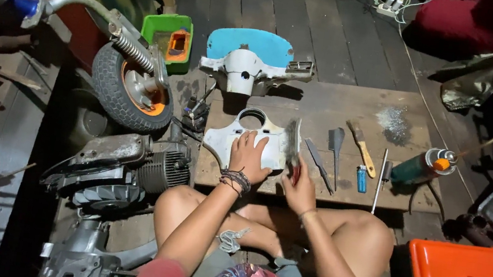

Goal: Using a manual file to shape and smooth the edges of a plastic motorcycle fairing component.

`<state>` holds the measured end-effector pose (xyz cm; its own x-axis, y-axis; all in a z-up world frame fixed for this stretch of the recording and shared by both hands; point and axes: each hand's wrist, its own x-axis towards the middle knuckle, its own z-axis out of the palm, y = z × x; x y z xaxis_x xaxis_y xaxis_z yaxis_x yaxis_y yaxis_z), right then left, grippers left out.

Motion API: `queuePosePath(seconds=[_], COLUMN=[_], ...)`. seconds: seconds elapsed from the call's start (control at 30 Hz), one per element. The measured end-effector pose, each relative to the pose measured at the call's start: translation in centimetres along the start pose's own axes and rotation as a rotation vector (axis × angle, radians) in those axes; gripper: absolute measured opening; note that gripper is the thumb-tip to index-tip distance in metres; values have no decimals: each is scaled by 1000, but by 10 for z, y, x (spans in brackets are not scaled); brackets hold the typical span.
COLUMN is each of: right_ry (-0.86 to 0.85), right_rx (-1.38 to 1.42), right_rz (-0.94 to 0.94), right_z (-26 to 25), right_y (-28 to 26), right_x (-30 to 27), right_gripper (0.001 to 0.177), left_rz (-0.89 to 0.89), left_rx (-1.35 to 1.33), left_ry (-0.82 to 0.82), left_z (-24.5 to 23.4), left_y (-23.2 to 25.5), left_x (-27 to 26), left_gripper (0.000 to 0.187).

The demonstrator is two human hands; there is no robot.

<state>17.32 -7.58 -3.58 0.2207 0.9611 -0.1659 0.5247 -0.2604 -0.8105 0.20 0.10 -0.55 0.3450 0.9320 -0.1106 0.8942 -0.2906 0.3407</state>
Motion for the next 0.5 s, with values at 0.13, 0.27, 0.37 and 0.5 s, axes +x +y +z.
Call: queuePosePath(seconds=[0.13, 0.27, 0.37, 0.5], right_ry=[9, -24, -36, -18], right_rx=[-4, -2, 1, 28], right_rz=[-33, 41, 71, 6], right_z=[2, 1, 0, -2], right_y=[9, 20, 14, 5], right_x=[9, -25, -35, -9], right_gripper=[82, 80, 82, 79], left_rz=[-11, -12, -23, -31], left_rx=[7, -10, 12, -8], left_ry=[10, -17, -27, -28], left_z=[1, -1, 3, -6], left_y=[-2, 0, 1, 7], left_x=[-1, -1, 5, -1], left_gripper=[89, 87, 89, 86])
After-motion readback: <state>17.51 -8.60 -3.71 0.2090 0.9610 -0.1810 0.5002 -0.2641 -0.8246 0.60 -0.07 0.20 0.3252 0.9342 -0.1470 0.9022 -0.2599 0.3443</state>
